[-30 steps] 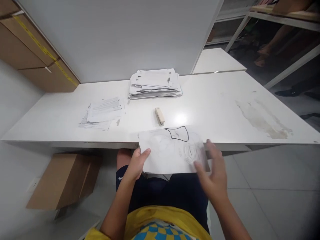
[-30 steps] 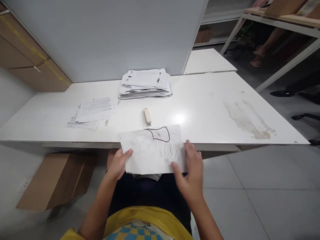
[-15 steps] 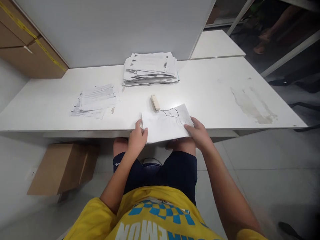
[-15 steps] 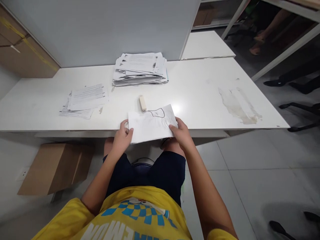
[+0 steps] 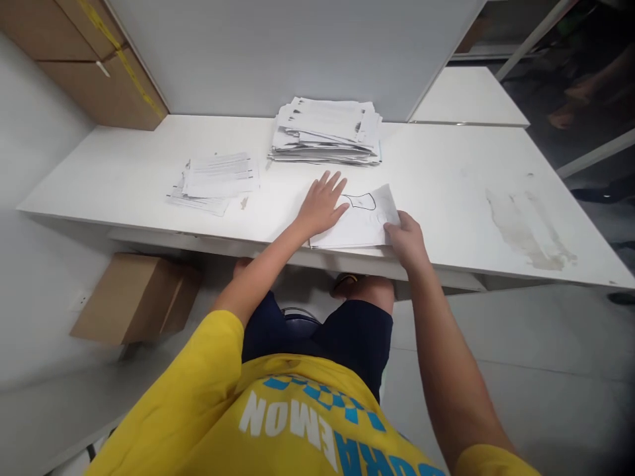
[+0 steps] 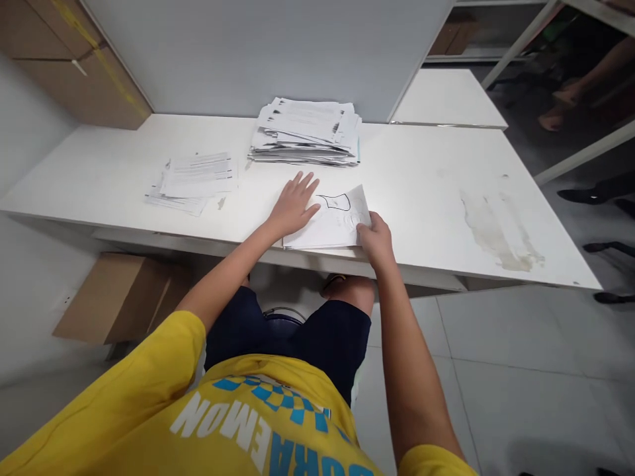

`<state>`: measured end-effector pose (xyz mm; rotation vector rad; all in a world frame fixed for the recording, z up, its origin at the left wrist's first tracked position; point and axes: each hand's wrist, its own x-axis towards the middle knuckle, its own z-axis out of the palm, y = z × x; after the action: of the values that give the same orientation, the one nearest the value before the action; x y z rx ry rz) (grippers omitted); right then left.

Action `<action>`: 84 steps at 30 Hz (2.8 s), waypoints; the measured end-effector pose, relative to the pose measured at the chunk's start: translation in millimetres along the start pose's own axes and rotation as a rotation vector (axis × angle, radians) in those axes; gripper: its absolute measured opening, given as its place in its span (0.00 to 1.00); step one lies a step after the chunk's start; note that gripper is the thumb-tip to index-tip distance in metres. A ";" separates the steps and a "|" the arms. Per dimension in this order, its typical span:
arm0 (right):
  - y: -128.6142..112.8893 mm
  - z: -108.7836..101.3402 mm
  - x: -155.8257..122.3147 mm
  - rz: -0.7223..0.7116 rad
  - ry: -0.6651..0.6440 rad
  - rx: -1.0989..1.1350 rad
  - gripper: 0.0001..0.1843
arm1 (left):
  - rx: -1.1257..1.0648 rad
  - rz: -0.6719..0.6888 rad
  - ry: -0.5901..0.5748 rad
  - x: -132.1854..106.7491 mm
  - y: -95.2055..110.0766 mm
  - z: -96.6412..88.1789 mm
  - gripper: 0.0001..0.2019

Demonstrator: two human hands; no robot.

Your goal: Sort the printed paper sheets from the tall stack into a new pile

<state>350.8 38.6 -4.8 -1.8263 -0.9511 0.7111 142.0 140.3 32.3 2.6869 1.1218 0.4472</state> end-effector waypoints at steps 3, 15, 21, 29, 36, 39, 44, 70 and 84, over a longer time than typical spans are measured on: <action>5.2 1.9 -5.1 -0.025 0.035 -0.017 0.24 | -0.088 -0.001 -0.073 15.5 -7.1 18.8 0.28; -0.9 -2.0 -15.3 0.000 0.015 -0.003 0.23 | -0.148 -0.006 -0.032 0.0 -5.9 30.4 0.28; 0.3 -2.8 -17.5 0.006 0.036 -0.046 0.25 | -0.121 -0.019 -0.025 -3.3 -1.4 32.2 0.28; 6.3 1.1 -15.2 -0.027 0.067 -0.061 0.23 | -0.045 -0.026 0.012 -8.5 0.7 31.3 0.28; 8.3 3.3 -17.0 -0.070 0.065 -0.033 0.25 | -0.094 -0.015 0.014 -14.1 -2.5 23.6 0.26; 8.9 4.4 -16.7 -0.056 0.066 0.049 0.26 | -0.125 0.010 -0.002 -14.9 -6.4 21.6 0.25; 9.3 6.5 -15.8 -0.078 0.085 0.293 0.27 | -0.154 0.018 0.066 -13.2 -11.7 19.8 0.23; -56.7 -0.6 42.5 -0.376 0.911 0.327 0.35 | -0.476 0.002 0.043 7.2 -19.8 8.7 0.33; -104.8 132.0 278.7 -0.523 0.314 -0.330 0.36 | -0.409 -0.007 0.025 3.5 -17.1 17.4 0.27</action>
<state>363.2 363.3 17.6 -1.7777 -1.3111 -0.0578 139.1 153.7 11.7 2.3259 0.9258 0.6339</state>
